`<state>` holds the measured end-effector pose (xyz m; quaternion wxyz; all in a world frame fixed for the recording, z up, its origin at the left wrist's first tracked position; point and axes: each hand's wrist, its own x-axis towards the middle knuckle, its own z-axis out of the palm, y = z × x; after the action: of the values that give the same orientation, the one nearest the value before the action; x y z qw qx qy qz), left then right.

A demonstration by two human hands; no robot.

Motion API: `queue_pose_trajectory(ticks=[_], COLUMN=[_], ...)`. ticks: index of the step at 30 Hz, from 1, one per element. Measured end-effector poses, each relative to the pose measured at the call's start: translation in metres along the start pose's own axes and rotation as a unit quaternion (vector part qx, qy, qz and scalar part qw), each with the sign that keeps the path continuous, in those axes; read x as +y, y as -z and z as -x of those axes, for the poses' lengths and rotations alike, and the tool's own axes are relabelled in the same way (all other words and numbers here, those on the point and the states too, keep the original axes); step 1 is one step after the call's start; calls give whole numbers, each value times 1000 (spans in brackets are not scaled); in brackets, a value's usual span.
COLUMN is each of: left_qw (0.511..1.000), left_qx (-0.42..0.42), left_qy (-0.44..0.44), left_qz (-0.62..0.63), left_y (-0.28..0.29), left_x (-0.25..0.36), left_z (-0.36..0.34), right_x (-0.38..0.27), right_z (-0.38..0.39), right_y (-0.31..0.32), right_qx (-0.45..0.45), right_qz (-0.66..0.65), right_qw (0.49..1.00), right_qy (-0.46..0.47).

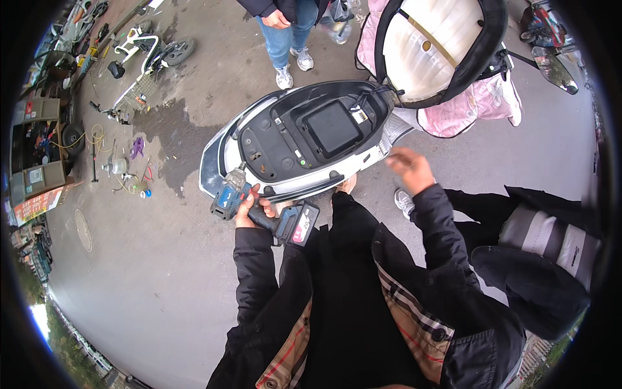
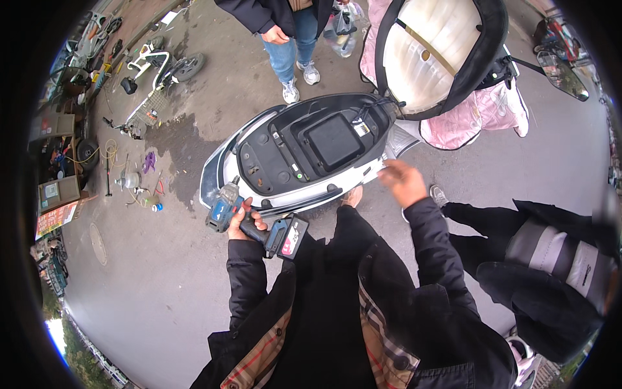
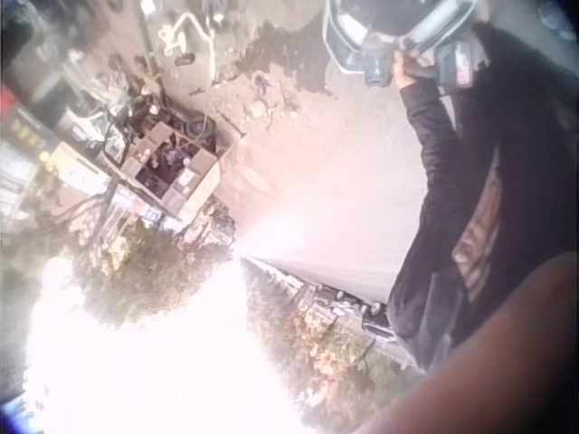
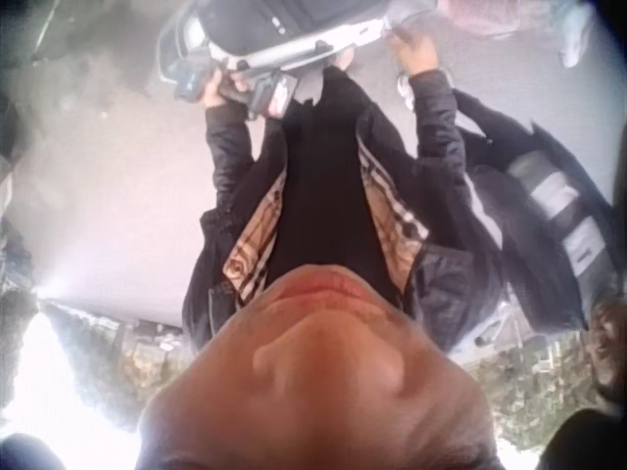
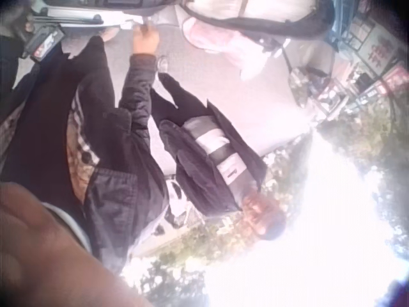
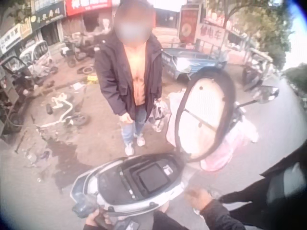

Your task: The person uses a cordless impact driver to remove the seat of a white scooter, then unscrews several fasteners inside the seat compartment. A bystander places a plastic bag of items into the compartment while the person continues to work with the driver.

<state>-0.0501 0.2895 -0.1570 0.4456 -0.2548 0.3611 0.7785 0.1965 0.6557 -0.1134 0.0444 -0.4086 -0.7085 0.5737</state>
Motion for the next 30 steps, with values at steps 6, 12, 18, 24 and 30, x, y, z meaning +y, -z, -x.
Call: queue_pose_trajectory(ticks=[6,12,18,24,30], left_qw=[991,936,893,887,915], left_qx=[-86,-259,-368,-350,-222], left_qy=[-44,-48,-34,-24,5], left_qz=[-96,-232,-257,-300,-336], left_y=[19,17,15,40,63], left_x=[17,58,69,66,96], left_z=[45,97,121,137,166], right_x=[-81,-129,-129,-107,-78], right_z=[94,126,137,151,165], right_y=[-211,-313,-329,-320,-317], right_qx=[-138,-92,-46,-93,-118], right_qz=[40,19,-193,-175,-53], right_qw=[963,970,976,972,985], right_qy=[227,225,95,125,113])
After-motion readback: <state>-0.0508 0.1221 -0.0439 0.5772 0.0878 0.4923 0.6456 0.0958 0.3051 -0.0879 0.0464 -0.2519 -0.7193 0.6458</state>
